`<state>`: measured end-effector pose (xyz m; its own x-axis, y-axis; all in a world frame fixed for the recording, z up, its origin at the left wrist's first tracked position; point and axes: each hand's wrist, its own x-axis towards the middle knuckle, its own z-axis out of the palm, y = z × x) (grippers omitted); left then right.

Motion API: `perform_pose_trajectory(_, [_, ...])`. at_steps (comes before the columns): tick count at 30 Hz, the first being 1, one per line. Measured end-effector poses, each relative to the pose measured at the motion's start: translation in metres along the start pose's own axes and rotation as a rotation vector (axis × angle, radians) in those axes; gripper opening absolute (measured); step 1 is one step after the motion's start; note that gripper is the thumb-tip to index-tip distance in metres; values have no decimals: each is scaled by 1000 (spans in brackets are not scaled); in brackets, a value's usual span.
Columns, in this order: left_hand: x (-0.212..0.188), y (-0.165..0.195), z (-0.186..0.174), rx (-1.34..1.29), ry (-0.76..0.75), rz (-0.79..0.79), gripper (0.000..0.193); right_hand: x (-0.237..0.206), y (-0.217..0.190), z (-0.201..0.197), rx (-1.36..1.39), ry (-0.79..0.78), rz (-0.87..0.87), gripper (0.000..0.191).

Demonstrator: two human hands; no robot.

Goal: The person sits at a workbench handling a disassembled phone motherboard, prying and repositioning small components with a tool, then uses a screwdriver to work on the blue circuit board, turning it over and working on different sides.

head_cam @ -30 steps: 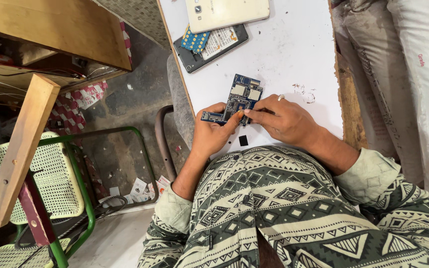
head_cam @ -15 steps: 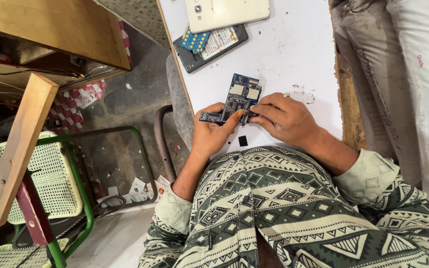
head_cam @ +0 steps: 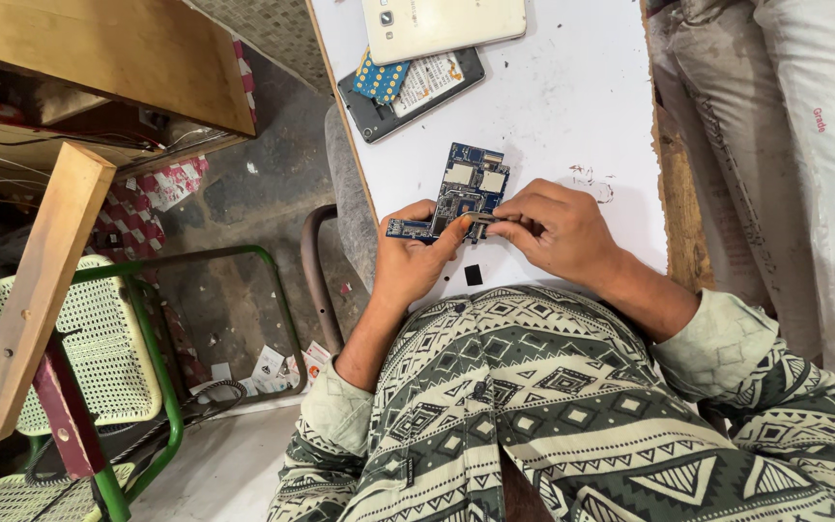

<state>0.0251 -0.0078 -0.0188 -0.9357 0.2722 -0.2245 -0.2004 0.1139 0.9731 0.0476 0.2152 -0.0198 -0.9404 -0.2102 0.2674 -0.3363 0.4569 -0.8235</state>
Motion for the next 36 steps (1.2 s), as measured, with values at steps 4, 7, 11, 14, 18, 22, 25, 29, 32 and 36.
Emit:
perform_pose_trajectory(4, [0, -1, 1, -20, 8, -4, 15, 2, -1, 0, 10, -8, 41, 18])
perform_pose_trajectory(7, [0, -1, 0, -33, 4, -16, 14, 4, -2, -1, 18, -14, 59, 17])
perform_pose_trajectory(11, [0, -1, 0, -46, 8, -11, 13, 5, -4, 0, 45, -11, 85, 17])
perform_pose_trajectory(14, [1, -1, 1, -50, 10, -7, 13, 4, -5, 1, 44, 0, 108, 17])
perform_pose_trajectory(18, [-1, -2, -1, -12, 9, -14, 14, 3, -5, 1, 53, 5, 102, 16])
perform_pose_trajectory(22, [0, -3, -1, -34, 1, -17, 14, 3, -6, 2, 52, 10, 105, 15])
perform_pose_trajectory(25, [1, -5, -2, -54, -5, -26, 13, 4, -6, 1, 56, 8, 98, 16])
perform_pose_trajectory(29, [2, -5, -3, -68, -32, -25, 11, 4, -4, 1, 55, 9, 97, 17])
perform_pose_trajectory(32, [3, -5, -4, -61, -56, -31, 11, 3, -3, 0, 60, 3, 115, 17])
perform_pose_trajectory(36, [2, -3, -7, -10, -82, -39, 11, 2, -3, 0, 73, 2, 99, 17])
